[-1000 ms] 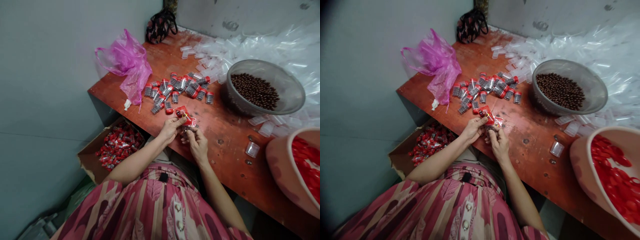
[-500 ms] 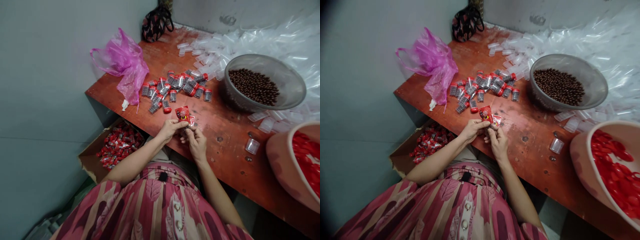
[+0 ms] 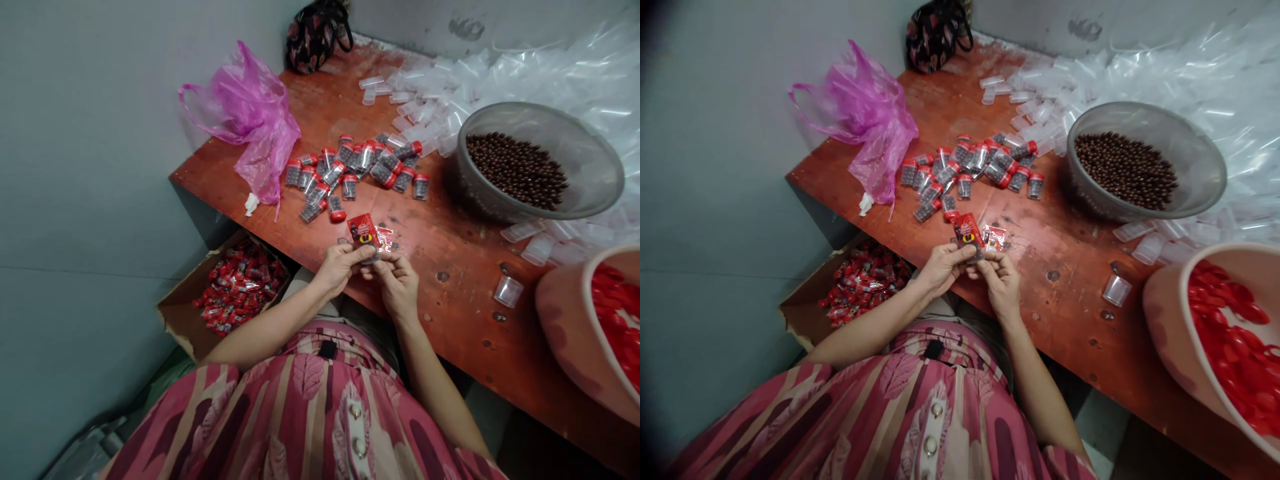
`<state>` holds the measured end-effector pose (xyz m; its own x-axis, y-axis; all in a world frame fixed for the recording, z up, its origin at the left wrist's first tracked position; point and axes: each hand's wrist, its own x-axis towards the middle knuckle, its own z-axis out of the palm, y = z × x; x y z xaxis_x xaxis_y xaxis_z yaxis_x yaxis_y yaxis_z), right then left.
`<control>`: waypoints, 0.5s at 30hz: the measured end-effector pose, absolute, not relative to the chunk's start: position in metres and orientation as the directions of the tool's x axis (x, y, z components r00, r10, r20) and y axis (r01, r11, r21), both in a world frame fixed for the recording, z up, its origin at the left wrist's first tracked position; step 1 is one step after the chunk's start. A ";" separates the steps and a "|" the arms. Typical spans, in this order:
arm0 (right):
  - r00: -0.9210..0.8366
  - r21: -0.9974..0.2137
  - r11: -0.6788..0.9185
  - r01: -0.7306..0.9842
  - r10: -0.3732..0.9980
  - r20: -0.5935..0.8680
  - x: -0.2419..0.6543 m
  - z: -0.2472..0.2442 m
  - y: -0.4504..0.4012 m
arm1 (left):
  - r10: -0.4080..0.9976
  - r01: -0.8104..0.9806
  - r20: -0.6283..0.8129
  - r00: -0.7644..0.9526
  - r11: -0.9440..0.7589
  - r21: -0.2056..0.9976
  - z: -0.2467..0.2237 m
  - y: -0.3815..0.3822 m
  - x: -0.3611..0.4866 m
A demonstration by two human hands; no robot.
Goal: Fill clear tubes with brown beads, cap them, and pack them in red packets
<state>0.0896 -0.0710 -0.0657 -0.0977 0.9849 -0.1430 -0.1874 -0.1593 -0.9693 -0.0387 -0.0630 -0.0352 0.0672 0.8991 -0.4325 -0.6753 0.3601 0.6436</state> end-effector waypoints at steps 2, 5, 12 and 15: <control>-0.063 -0.971 -0.170 -0.171 0.985 -0.161 0.085 -0.063 -0.070 | 0.902 -0.684 -0.425 0.076 0.357 0.636 -0.036 -0.071 -0.035; -0.126 -0.964 -0.202 -0.173 0.975 -0.182 0.076 -0.056 -0.070 | 0.906 -0.721 -0.423 -0.020 0.281 0.634 -0.034 -0.087 -0.041; -0.085 -0.982 -0.127 -0.140 0.990 -0.116 0.094 -0.051 -0.061 | 0.793 -0.654 -0.402 -0.459 0.005 0.756 -0.041 -0.140 -0.093; -0.016 -0.988 -0.104 -0.110 0.995 -0.103 0.109 -0.053 -0.054 | 0.867 -0.425 -0.292 -0.404 0.105 0.899 -0.044 -0.135 -0.088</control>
<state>0.1095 -0.0536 -0.0535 -0.0159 0.9946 -0.1026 -0.1102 -0.1037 -0.9885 -0.0881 -0.1348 -0.0441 -0.4044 0.8666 -0.2923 -0.4245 0.1052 0.8993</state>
